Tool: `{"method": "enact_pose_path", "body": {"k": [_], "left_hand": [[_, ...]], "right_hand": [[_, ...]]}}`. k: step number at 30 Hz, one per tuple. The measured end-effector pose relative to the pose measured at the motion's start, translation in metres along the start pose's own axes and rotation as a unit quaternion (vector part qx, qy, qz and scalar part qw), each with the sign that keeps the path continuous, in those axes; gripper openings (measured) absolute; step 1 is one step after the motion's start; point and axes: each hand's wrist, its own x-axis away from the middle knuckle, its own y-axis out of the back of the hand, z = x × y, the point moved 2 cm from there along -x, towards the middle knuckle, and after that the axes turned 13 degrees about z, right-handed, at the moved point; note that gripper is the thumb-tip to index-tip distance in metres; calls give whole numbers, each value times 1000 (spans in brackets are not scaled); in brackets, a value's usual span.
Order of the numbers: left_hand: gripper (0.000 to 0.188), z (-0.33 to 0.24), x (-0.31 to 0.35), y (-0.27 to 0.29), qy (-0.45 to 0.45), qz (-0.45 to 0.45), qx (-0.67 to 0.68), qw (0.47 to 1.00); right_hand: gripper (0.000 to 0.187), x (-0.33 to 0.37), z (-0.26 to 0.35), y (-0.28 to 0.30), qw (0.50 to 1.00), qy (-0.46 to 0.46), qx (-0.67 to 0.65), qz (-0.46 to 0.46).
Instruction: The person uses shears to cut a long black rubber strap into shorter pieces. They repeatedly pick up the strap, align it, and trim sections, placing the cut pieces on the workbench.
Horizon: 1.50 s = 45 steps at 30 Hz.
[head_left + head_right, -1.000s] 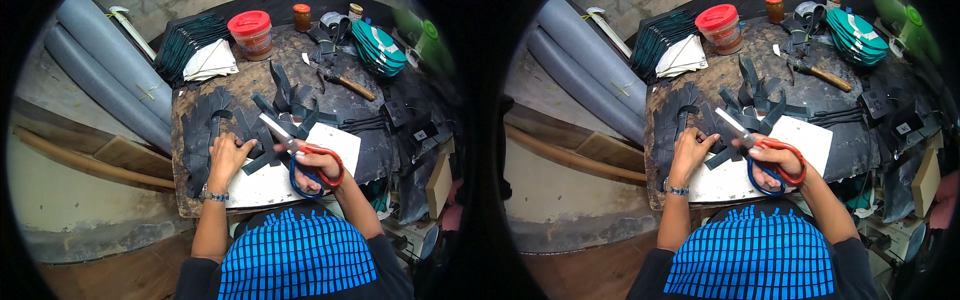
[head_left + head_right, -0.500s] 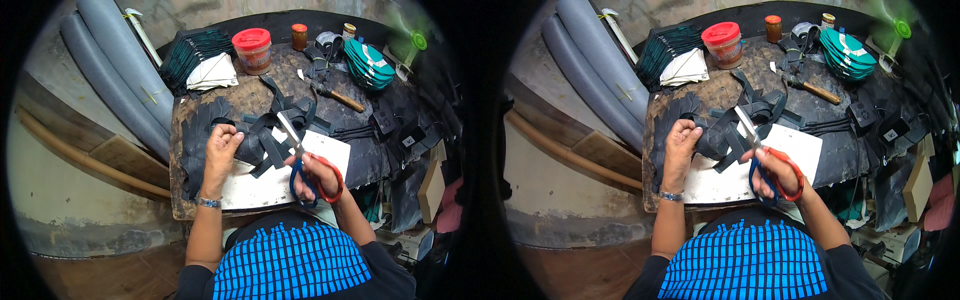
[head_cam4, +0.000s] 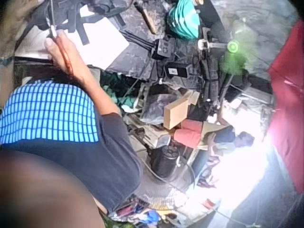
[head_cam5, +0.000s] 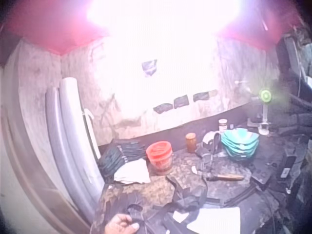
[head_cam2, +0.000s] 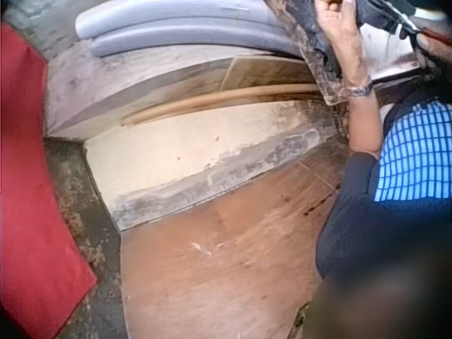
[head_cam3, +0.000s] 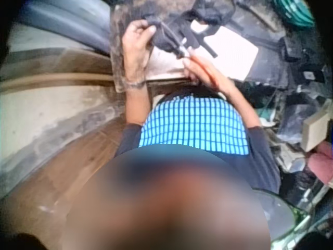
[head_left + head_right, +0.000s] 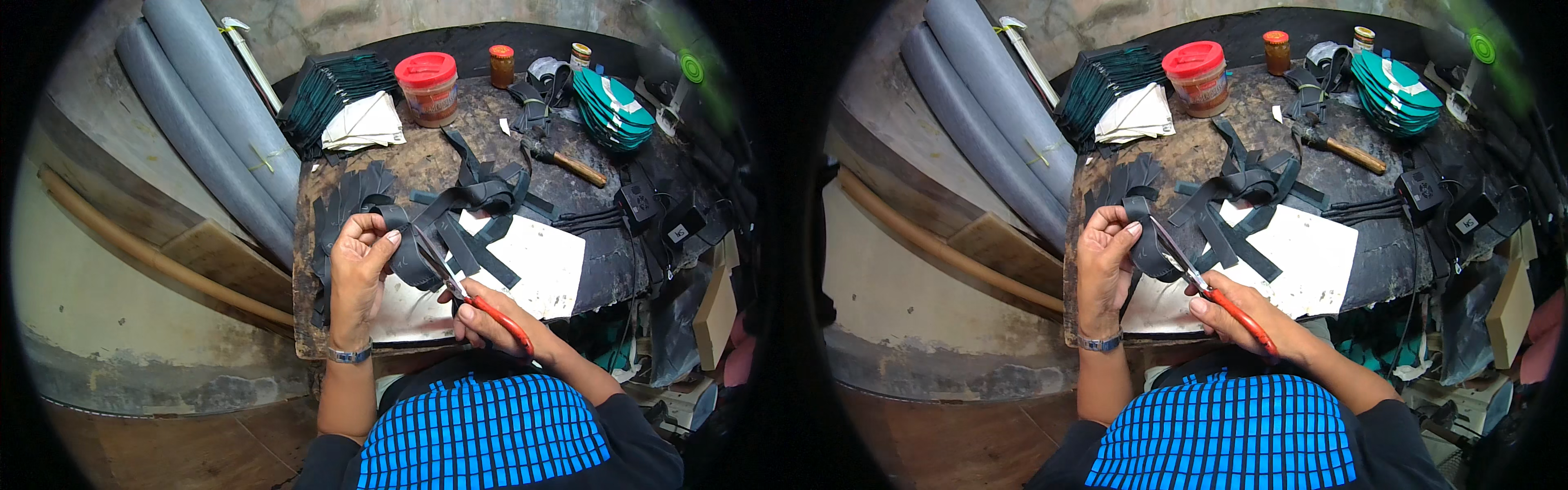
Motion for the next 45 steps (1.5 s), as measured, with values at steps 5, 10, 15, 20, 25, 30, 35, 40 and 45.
{"method": "enact_pose_path", "body": {"k": [5, 10, 15, 20, 25, 30, 35, 40, 45], "left_hand": [[21, 3, 10, -9, -3, 4, 66, 998], [20, 8, 18, -11, -19, 2, 87, 996], [19, 3, 29, -14, -35, -41, -84, 995], [23, -5, 34, -50, -22, 105, -161, 981], [36, -3, 49, -59, 72, 95, -115, 986], [34, 13, 53, -32, 117, 75, -36, 990], [47, 16, 63, -15, -86, 184, -453, 868], [52, 23, 65, -13, -132, 145, -421, 885], [37, 12, 58, -27, -51, 117, -472, 872]], "right_hand": [[51, -3, 2, -8, 999, 14, 20, -29], [51, 1, -2, -8, 998, 37, -45, -3], [36, -3, -8, -2, 984, 102, -2, -147], [52, -23, 6, 7, 874, 360, 217, -242], [43, -31, 9, 5, 881, 401, 100, -230], [42, -34, 0, 5, 923, 353, 54, -145], [52, -32, -9, -4, 876, 398, 167, -212], [45, -33, -8, -2, 863, 425, 157, -224], [42, -34, -9, -2, 939, 311, -15, -148]]}}
